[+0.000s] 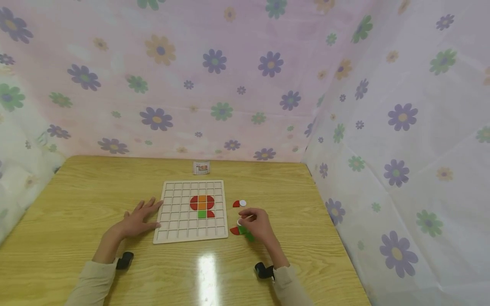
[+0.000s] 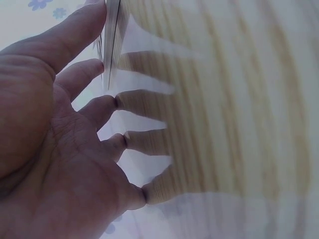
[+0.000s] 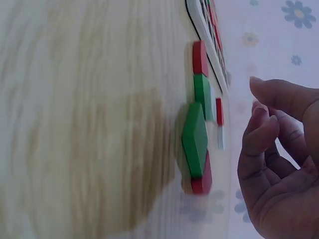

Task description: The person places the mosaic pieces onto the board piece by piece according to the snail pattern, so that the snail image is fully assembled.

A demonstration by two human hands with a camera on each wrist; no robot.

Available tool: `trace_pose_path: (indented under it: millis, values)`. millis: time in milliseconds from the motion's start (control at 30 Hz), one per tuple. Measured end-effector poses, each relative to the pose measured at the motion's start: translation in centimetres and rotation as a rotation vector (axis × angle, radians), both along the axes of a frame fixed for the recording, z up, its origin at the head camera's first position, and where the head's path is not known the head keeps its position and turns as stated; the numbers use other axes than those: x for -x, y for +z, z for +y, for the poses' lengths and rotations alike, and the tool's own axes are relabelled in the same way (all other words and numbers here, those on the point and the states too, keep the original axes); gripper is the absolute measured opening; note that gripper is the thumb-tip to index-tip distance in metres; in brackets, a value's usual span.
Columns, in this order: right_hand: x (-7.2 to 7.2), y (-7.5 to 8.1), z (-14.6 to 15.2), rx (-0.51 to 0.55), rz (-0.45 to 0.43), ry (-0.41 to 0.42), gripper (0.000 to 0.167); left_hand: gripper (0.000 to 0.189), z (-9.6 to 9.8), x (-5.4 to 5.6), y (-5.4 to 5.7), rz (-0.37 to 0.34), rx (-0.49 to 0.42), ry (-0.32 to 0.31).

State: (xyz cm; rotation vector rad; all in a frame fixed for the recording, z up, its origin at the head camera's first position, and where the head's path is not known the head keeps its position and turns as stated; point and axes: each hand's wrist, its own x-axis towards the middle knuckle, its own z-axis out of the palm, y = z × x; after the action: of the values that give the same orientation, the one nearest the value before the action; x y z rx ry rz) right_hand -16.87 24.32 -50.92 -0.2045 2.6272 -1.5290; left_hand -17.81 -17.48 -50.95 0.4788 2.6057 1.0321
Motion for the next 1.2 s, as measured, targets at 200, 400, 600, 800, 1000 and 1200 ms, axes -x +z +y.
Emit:
trace_pose_path:
  millis: [200,400,600,800,1000,1200]
  values:
    - [-0.6,-0.7,2.6,-0.056,-0.030,-0.004,0.017,0.077,-0.1,0.0,-0.2,-0.001,-0.021,0.000]
    - [-1.9,-0.8,4.1,-0.147,-0.042,0.046,0.013,0.076,0.0,0.0,-0.3,-0.004,-0.012,0.004]
    - [-2.9,-1.4,4.2,-0.165,-0.058,0.006,0.016,0.076,-0.1,0.1,-0.4,0.000,-0.020,0.005]
    - [-3.1,-1.4,3.8,-0.184,-0.046,-0.057,0.017,0.076,-0.2,0.1,-0.5,-0.002,-0.022,0.006]
    - [-3.0,-1.0,3.5,-0.185,-0.051,-0.049,0.020,0.077,-0.2,0.2,-0.7,-0.005,-0.027,0.004]
    - [-2.7,-0.8,3.0,-0.233,-0.059,-0.053,0.018,0.077,-0.3,0.3,-0.8,-0.003,-0.016,0.006]
